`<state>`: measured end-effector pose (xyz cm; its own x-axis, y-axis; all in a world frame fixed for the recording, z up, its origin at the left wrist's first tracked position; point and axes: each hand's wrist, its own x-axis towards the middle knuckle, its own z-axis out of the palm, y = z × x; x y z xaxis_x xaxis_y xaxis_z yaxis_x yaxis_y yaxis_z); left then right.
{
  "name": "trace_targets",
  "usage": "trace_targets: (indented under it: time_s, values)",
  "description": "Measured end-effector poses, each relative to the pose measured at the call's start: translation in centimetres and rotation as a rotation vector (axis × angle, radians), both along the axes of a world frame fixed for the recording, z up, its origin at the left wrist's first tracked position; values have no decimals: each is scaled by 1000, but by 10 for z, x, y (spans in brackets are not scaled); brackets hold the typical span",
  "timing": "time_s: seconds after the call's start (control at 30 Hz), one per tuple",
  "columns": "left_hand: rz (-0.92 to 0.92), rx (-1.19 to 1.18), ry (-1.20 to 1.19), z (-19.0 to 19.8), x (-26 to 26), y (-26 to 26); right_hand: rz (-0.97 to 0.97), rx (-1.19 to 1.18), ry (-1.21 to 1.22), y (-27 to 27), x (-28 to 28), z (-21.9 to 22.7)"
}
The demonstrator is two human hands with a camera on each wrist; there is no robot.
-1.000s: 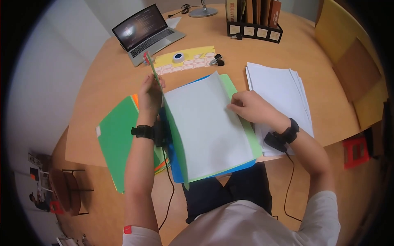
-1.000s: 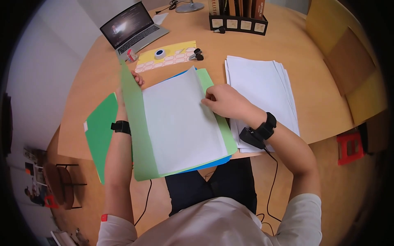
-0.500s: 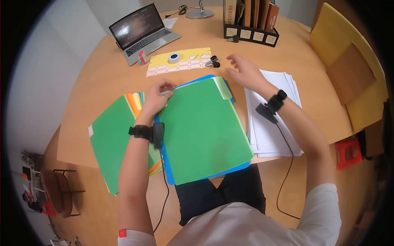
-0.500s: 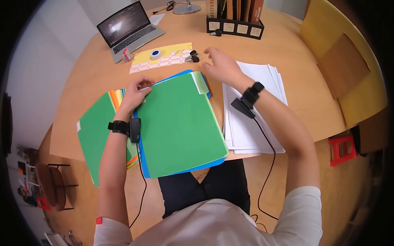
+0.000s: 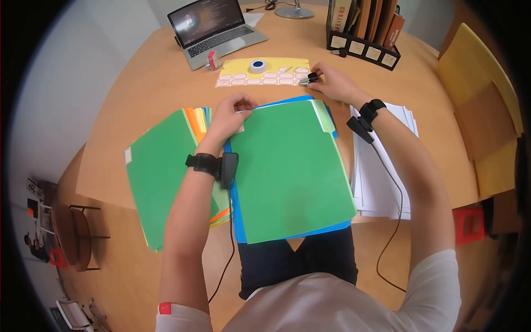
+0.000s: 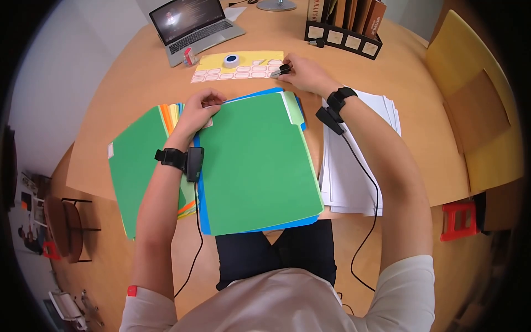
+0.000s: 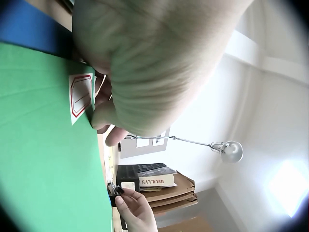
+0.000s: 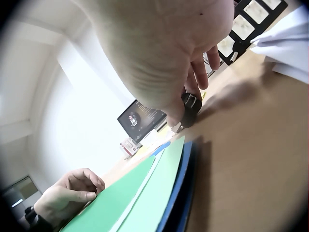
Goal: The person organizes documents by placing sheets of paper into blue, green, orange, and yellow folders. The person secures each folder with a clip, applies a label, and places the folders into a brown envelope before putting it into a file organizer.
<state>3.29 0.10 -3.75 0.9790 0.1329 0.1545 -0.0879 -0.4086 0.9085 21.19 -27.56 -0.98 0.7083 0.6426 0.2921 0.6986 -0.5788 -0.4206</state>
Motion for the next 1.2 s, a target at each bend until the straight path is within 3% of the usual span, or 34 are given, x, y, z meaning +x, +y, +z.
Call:
trace_targets:
  time_s: [0.07, 0.17, 0.27, 0.37, 0.5, 0.93, 1.2]
  values:
    - [6, 25, -1, -1, 1, 0, 22, -6, -114, 2, -4, 6]
    - [14, 30, -4, -3, 3, 2, 139, 71, -17, 20, -27, 26]
    - [-12, 11, 6, -7, 5, 5, 346, -1, -43, 43, -56, 35]
    - [-24, 28, 10, -7, 5, 4, 307, -282, -62, 56, -76, 49]
    - [-1, 70, -4, -6, 3, 4, 315, -315, -122, 61, -77, 45]
    - [23, 59, 15, -3, 2, 4, 174, -222, -1, 53, -71, 33]
    - [17, -131, 11, -5, 3, 10, -53, -65, 8, 21, -1, -1]
